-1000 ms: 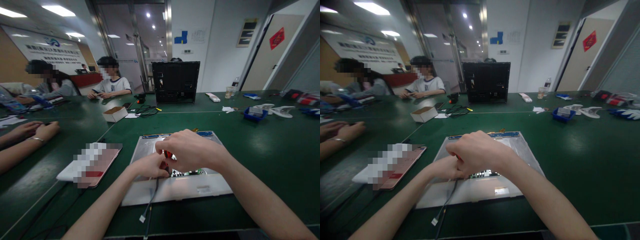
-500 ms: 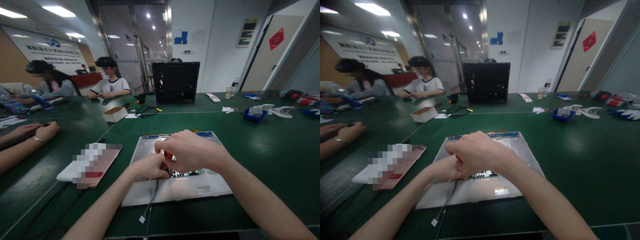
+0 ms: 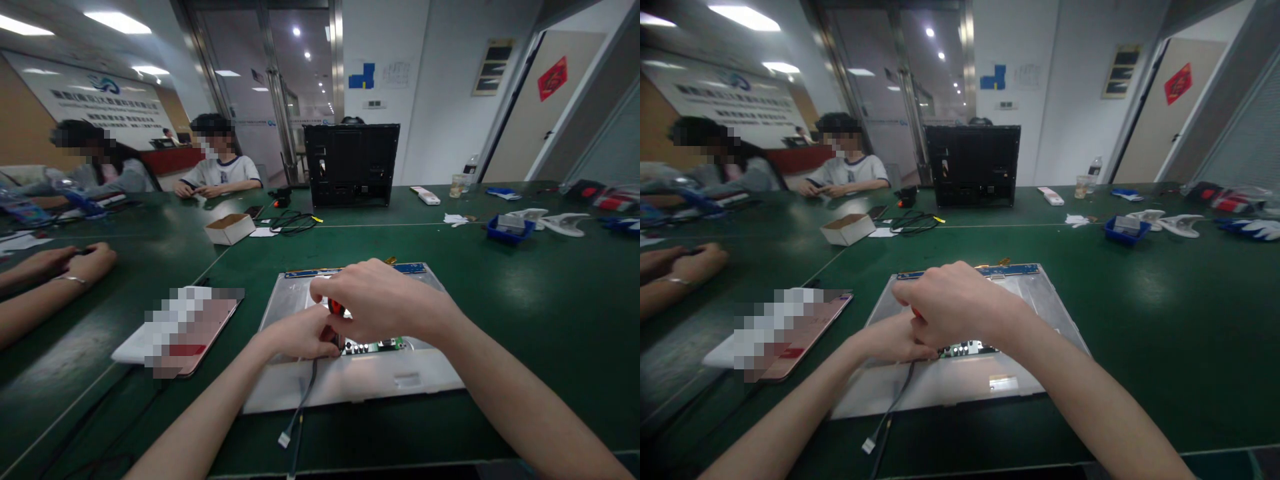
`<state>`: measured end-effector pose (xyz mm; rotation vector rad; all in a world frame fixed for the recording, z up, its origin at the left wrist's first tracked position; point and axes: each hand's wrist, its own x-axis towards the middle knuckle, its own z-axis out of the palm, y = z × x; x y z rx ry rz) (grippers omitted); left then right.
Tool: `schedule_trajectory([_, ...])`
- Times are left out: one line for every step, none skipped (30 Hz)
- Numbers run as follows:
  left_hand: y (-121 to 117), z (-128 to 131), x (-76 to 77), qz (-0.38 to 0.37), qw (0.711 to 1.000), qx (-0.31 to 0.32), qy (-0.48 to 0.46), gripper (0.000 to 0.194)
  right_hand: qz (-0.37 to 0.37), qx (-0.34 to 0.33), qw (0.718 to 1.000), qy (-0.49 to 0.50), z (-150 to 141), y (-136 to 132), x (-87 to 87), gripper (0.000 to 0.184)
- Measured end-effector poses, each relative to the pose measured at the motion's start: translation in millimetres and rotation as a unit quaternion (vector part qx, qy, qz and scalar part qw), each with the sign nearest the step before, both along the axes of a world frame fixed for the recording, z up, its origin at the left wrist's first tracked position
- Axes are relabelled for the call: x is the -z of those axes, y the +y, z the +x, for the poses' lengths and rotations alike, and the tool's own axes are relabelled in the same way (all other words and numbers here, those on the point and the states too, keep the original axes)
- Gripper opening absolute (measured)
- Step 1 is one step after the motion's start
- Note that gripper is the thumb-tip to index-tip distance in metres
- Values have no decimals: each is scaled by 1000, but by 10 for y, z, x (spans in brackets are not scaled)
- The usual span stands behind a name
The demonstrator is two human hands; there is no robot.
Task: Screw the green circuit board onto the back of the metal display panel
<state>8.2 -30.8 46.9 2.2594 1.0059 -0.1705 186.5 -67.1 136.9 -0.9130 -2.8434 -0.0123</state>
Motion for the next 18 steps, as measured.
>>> schedule_trajectory([-2, 2, -7, -1, 1000, 1, -2, 12, -1, -1, 1000, 1, 2, 1, 0, 16])
schedule_trajectory([-8, 4, -15, -3, 1000, 0, -5, 12, -1, 1, 1000, 0, 2, 4, 1, 16])
schedule_trajectory([-16, 5, -22, -6, 1000, -2, -8, 12, 1, 7, 1000, -1, 1, 8, 2, 16])
schedule_trajectory([-27, 5, -27, -8, 1000, -6, -11, 12, 3, 15, 1000, -3, -2, 12, 4, 18])
schedule_trajectory([-38, 5, -31, -7, 1000, -10, -13, 13, 6, 24, 1000, -5, -6, 16, 6, 20])
schedule_trajectory([-49, 4, -32, -6, 1000, -15, -14, 14, 8, 32, 999, -8, -11, 19, 7, 22])
schedule_trajectory([-57, 3, -32, -6, 1000, -19, -15, 15, 10, 37, 999, -9, -16, 21, 8, 23])
schedule_trajectory([-63, 1, -29, -9, 1000, -22, -16, 16, 10, 38, 999, -11, -20, 21, 9, 22])
schedule_trajectory([-66, 0, -27, -14, 999, -23, -19, 16, 11, 38, 999, -12, -23, 21, 9, 22])
schedule_trajectory([-66, 0, -24, -19, 999, -23, -22, 16, 11, 36, 999, -12, -25, 20, 9, 21])
schedule_trajectory([-64, 0, -21, -25, 999, -22, -24, 15, 12, 35, 999, -11, -26, 19, 8, 20])
schedule_trajectory([-61, 0, -20, -30, 999, -21, -26, 15, 13, 33, 999, -10, -26, 19, 7, 20])
schedule_trajectory([-56, 1, -19, -32, 999, -20, -27, 14, 14, 33, 999, -10, -25, 19, 6, 19])
schedule_trajectory([-52, 2, -20, -35, 999, -20, -27, 14, 14, 34, 999, -10, -23, 19, 4, 19])
schedule_trajectory([-48, 2, -21, -38, 999, -19, -27, 14, 14, 36, 999, -11, -22, 19, 1, 19])
schedule_trajectory([-44, 2, -23, -41, 999, -19, -26, 14, 14, 37, 999, -13, -21, 18, -1, 19])
schedule_trajectory([-41, 1, -25, -42, 999, -17, -25, 14, 13, 39, 999, -15, -21, 16, -4, 19])
schedule_trajectory([-39, -1, -26, -42, 999, -16, -25, 15, 12, 41, 999, -16, -22, 14, -6, 19])
